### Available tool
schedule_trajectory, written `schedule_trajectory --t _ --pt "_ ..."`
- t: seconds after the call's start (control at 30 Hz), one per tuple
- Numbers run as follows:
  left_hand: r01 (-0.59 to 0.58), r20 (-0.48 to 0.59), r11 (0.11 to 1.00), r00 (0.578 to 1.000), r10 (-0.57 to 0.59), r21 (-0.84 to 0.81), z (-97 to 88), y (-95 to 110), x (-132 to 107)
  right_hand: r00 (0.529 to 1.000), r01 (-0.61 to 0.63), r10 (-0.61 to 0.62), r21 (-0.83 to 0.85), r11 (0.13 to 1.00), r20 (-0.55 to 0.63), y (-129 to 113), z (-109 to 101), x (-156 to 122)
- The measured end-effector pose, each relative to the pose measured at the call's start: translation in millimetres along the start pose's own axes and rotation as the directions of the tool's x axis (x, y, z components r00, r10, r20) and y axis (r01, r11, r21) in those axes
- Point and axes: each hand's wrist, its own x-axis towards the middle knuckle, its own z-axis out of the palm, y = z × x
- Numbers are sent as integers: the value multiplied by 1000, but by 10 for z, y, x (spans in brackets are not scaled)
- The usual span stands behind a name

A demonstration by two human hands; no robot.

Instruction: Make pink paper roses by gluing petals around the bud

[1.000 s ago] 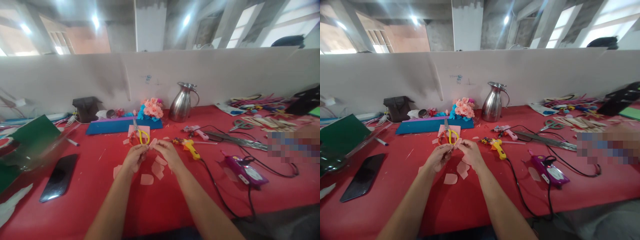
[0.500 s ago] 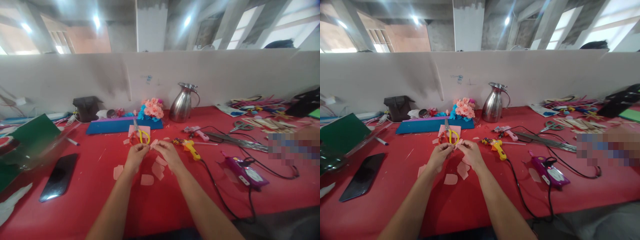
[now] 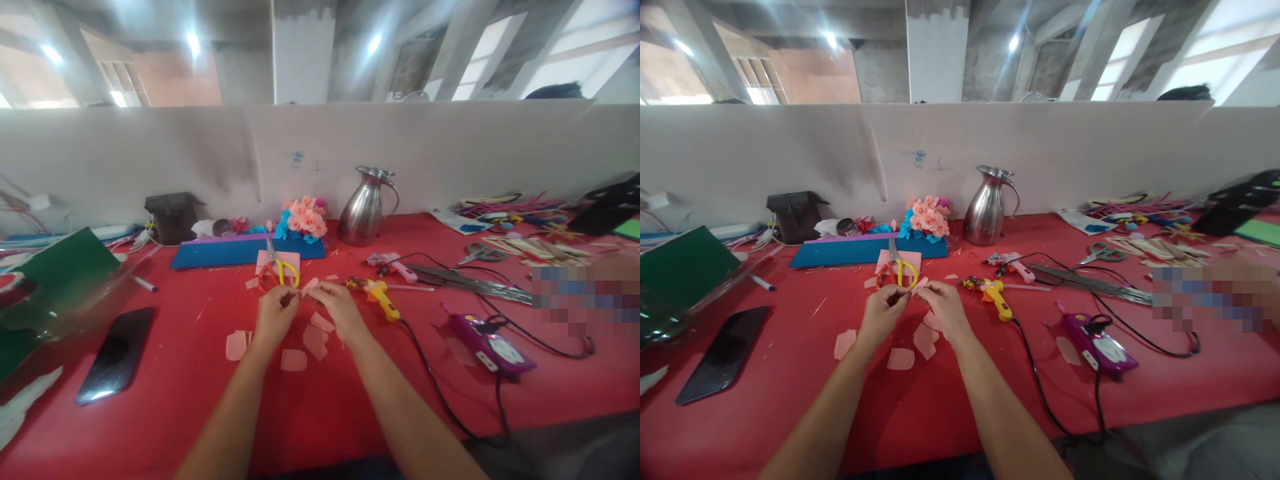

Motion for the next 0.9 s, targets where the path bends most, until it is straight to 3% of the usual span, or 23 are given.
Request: schedule_trajectory --t 0.13,0.33,0.9 --pt "3 -14 1000 1000 -3 -23 12 -14 4 1000 5 -4 33 999 -5 1 -3 1" --pt "125 35 987 992 -122 -96 21 -83 28 1000 2 -4 65 998 22 17 -12 8" --pt "158 87 980 985 -148 -119 57 -134 30 998 26 -29 41 999 56 8 -9 14"
